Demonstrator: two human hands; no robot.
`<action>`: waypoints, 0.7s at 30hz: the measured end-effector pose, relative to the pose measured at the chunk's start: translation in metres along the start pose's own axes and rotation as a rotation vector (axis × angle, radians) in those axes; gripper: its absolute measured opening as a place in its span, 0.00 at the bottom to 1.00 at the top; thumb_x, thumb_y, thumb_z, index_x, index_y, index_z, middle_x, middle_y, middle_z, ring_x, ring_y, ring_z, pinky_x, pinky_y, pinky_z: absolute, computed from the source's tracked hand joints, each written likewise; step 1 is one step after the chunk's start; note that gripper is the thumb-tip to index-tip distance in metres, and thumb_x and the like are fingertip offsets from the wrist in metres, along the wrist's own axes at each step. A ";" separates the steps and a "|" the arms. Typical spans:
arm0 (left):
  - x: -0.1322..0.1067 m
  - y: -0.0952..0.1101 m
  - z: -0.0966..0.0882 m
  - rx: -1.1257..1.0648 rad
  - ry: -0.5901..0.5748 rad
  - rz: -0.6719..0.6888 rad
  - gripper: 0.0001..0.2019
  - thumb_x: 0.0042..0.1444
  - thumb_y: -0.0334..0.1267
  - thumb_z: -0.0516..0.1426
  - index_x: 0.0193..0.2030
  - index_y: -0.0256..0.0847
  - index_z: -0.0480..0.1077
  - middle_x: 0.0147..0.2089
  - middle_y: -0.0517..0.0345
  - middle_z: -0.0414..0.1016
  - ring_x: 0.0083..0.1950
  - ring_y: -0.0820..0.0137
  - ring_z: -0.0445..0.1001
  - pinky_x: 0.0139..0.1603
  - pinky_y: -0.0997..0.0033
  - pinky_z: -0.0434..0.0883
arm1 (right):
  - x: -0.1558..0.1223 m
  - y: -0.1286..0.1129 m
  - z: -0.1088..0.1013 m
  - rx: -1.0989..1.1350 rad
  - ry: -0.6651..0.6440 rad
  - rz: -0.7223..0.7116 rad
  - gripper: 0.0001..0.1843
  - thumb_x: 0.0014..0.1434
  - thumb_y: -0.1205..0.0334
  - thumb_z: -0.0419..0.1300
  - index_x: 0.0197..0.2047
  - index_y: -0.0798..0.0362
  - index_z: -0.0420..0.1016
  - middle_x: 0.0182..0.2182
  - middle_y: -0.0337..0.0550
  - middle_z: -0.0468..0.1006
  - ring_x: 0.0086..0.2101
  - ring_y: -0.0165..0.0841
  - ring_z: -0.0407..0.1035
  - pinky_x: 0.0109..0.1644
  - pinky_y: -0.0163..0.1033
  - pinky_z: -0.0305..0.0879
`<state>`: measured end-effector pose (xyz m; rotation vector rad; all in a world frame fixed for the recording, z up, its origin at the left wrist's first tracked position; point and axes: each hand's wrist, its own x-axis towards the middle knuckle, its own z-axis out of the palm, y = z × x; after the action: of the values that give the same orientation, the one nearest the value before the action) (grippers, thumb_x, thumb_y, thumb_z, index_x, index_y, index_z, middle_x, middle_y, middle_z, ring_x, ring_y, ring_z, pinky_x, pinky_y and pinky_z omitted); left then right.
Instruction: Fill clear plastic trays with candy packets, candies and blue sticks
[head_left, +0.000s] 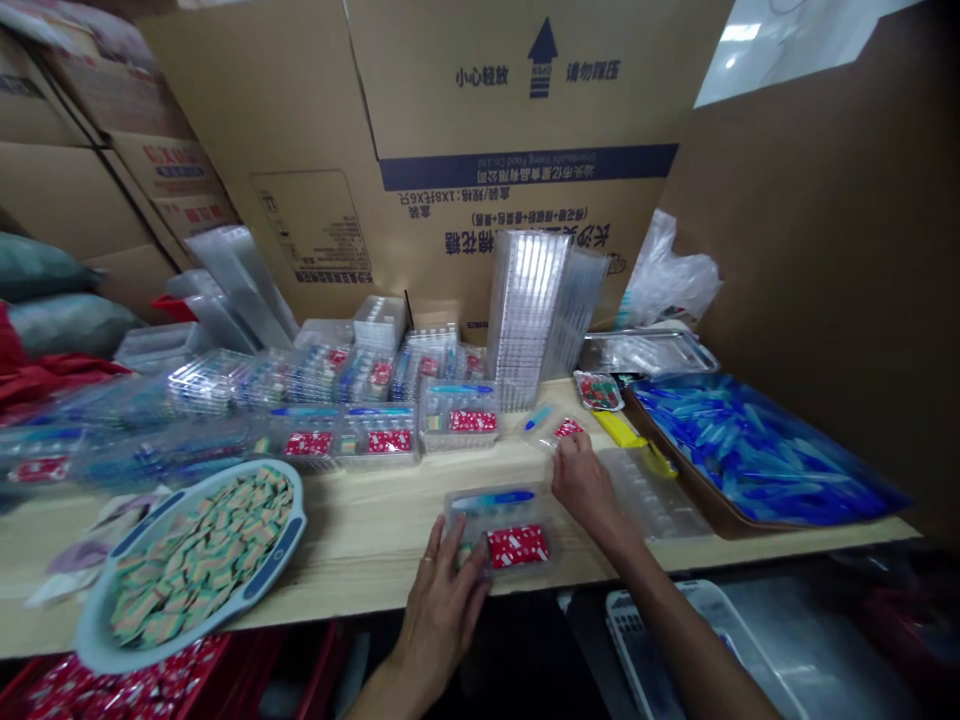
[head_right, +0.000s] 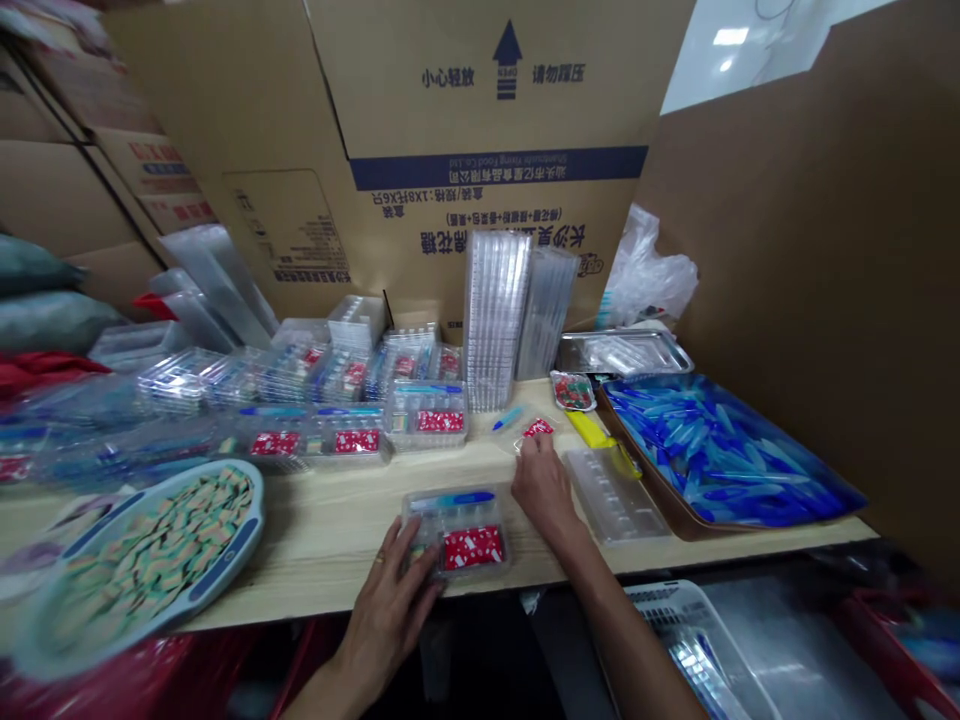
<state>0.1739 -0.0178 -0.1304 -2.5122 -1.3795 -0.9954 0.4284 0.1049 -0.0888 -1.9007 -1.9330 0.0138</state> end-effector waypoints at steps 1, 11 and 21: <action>0.002 0.001 0.004 0.002 -0.010 0.002 0.26 0.64 0.29 0.56 0.68 0.45 0.63 0.72 0.40 0.61 0.78 0.50 0.49 0.65 0.47 0.73 | -0.003 0.002 -0.004 0.016 0.037 -0.016 0.11 0.68 0.69 0.47 0.46 0.57 0.70 0.51 0.59 0.68 0.44 0.43 0.70 0.45 0.44 0.68; 0.082 0.029 0.063 0.048 -0.338 0.032 0.24 0.67 0.29 0.51 0.68 0.43 0.63 0.74 0.38 0.58 0.77 0.48 0.52 0.65 0.41 0.69 | -0.027 0.034 -0.075 0.056 0.366 -0.088 0.03 0.64 0.63 0.52 0.40 0.51 0.66 0.49 0.56 0.69 0.48 0.46 0.68 0.47 0.49 0.69; 0.167 0.026 0.095 0.247 -0.427 -0.015 0.22 0.68 0.28 0.44 0.66 0.34 0.65 0.68 0.37 0.67 0.69 0.54 0.66 0.64 0.53 0.67 | -0.052 0.067 -0.092 0.150 0.448 -0.075 0.04 0.64 0.59 0.53 0.38 0.49 0.66 0.47 0.55 0.70 0.49 0.46 0.69 0.47 0.51 0.70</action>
<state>0.3029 0.1233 -0.1003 -2.6147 -1.5115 -0.2661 0.5190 0.0326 -0.0404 -1.5706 -1.6456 -0.2597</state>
